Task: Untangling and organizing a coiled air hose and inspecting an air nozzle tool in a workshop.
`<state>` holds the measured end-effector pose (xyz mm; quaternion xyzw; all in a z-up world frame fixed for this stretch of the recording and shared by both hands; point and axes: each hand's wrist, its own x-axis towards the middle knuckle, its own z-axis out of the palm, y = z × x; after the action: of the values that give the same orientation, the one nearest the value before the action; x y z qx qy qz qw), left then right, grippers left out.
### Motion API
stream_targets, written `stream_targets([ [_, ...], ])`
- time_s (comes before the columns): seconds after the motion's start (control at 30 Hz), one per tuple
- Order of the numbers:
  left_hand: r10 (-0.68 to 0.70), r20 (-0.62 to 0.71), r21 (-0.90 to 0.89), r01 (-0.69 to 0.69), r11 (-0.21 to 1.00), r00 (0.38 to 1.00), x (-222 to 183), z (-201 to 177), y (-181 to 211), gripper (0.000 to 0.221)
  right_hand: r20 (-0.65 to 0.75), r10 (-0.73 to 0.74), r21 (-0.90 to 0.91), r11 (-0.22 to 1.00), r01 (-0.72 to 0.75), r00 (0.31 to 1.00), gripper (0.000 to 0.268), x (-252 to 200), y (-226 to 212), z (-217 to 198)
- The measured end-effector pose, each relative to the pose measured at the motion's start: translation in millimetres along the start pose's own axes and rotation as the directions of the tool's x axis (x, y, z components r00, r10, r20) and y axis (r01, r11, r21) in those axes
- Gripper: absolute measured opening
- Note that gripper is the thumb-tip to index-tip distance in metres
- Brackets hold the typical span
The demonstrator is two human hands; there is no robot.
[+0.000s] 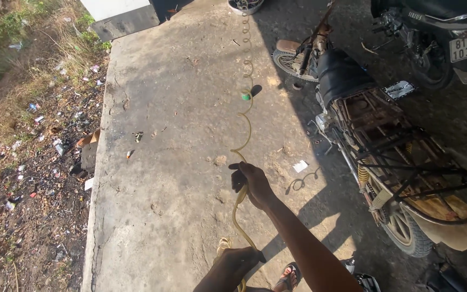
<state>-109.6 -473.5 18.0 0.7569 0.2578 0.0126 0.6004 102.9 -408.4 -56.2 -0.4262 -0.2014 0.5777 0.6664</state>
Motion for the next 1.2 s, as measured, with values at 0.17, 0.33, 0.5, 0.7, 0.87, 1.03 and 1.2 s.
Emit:
stream_targets([
  [0.17, 0.064, -0.224, 0.158, -0.029, 0.987, 0.972, 7.5, -23.9, -74.6, 0.015, -0.113, -0.012, -0.138, 0.990, -0.004, 0.993, 0.036, -18.0, 16.8, 21.8],
  [0.33, -0.210, -0.782, -0.031, 0.299, 0.954, 0.587, 30.4, -92.5, -74.8, 0.031, -0.113, 0.162, -0.295, 0.937, -0.189, 0.980, 0.046, -71.0, 22.6, 43.0],
  [0.5, 0.362, -0.887, 0.356, -0.074, 0.931, 0.287, 14.6, -143.6, -42.2, 0.012, -0.166, 0.286, -0.323, 0.888, -0.327, 0.944, 0.047, -80.4, 41.1, 29.9],
  [0.7, 0.731, -0.473, 0.742, -0.225, 0.631, 0.492, -55.3, -127.0, -59.9, 0.011, -0.378, 0.247, 0.382, 0.920, -0.093, 0.892, 0.032, -9.1, 29.0, -84.9],
  [0.87, 0.536, -0.390, 0.397, -0.388, 0.832, 0.749, -59.1, -50.5, -68.9, 0.022, -0.254, -0.035, 0.458, 0.876, 0.152, 0.967, 0.048, 13.8, -51.0, -32.9],
  [1.03, -0.219, -0.642, -0.737, -0.512, 0.441, 0.735, 0.3, -30.2, -44.4, 0.023, 0.005, 0.207, -0.122, 0.971, -0.205, 0.978, 0.084, -27.2, 0.3, 36.9],
  [1.2, 0.174, -0.787, 0.324, 0.158, 0.933, 0.592, 32.3, -61.4, -33.2, 0.038, 0.294, 0.143, -0.028, 0.990, -0.141, 0.945, 0.061, -94.9, 63.4, 24.5],
])
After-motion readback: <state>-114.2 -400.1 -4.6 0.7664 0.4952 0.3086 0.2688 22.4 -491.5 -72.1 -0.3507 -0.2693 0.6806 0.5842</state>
